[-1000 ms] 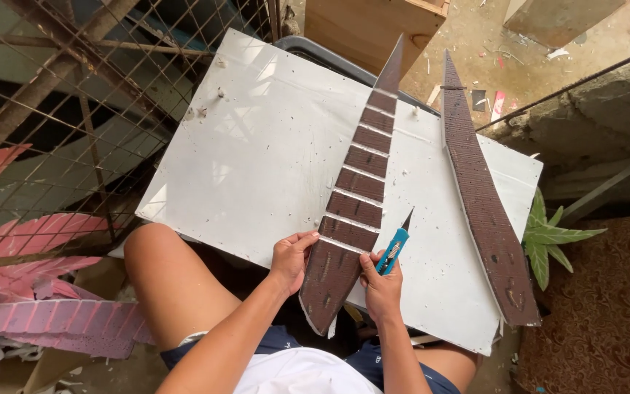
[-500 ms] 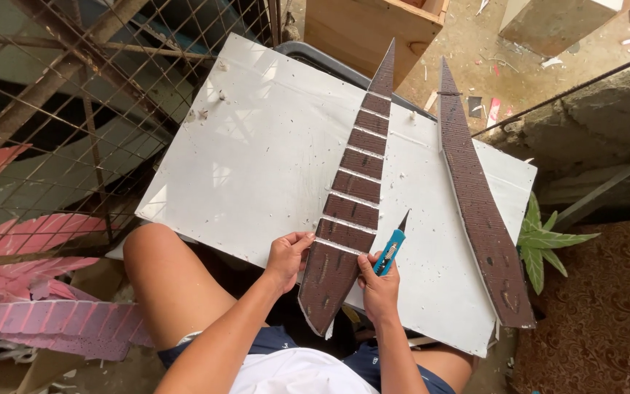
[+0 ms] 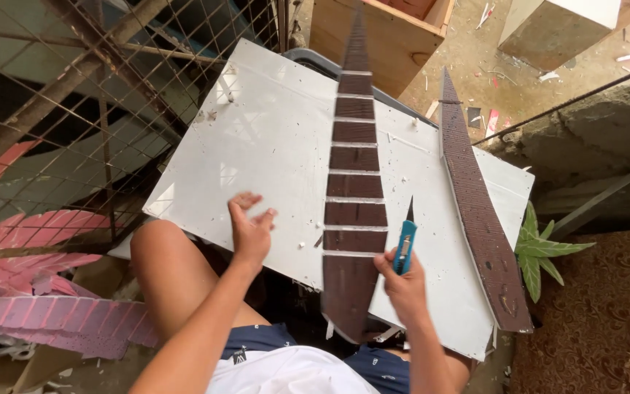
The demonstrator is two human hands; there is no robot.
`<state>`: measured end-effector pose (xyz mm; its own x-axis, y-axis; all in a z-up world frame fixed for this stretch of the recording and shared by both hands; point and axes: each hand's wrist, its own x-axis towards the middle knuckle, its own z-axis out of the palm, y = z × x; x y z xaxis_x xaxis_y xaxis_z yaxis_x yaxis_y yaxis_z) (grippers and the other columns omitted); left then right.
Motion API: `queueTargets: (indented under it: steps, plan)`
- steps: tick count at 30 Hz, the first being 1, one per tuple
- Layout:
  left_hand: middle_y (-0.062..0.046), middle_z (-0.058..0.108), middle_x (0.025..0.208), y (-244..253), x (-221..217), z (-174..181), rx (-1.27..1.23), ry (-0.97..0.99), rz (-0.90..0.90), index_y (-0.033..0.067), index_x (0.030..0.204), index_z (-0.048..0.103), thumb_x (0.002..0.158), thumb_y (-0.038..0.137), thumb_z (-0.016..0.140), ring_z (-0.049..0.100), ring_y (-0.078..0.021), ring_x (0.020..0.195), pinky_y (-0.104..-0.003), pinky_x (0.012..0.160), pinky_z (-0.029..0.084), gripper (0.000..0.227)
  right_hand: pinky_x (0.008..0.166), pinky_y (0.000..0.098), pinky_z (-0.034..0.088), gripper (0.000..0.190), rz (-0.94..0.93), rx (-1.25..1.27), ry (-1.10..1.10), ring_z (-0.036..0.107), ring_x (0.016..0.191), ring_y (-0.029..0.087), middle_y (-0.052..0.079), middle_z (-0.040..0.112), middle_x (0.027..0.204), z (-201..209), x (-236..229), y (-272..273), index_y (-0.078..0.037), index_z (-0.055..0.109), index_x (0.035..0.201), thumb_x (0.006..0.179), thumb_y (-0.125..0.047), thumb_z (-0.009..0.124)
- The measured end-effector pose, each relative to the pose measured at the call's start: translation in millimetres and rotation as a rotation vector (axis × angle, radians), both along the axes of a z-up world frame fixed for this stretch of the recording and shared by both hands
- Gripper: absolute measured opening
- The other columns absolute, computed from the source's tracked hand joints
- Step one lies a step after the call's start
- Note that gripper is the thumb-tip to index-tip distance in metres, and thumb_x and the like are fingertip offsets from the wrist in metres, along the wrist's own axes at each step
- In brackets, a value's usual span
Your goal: Cutting a white foam board using a utility knife by making multiple scoring passes.
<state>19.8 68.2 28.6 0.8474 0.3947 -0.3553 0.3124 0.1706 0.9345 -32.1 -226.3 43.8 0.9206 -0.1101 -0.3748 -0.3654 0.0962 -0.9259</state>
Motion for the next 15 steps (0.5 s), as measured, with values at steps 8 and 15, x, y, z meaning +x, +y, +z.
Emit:
queueTargets:
  steps: [8, 15]
  plan:
    - [-0.017, 0.029, 0.156, 24.8, 28.1, 64.0, 0.968, -0.438, -0.164, 0.0196, 0.147, 0.050, 0.085, 0.013, 0.079, 0.040, -0.0445, 0.140, -0.061, 0.111, 0.038, 0.069, 0.070, 0.0429, 0.049, 0.014, 0.194, -0.918, 0.002, 0.066, 0.068, 0.027, 0.010, 0.070, 0.073, 81.8, 42.6, -72.0, -0.018, 0.073, 0.095, 0.087, -0.023, 0.082]
    - [0.004, 0.061, 0.130, 36.2, 40.1, 27.3, 1.402, -0.250, -0.623, 0.0335, 0.137, 0.057, 0.095, 0.047, 0.063, 0.037, -0.0282, 0.148, -0.064, 0.123, 0.013, 0.045, 0.087, 0.0432, 0.051, 0.016, 0.297, -1.050, 0.025, 0.071, 0.107, 0.032, 0.001, 0.077, 0.115, 102.8, 82.7, -99.4, -0.020, 0.065, 0.096, 0.092, -0.031, 0.076]
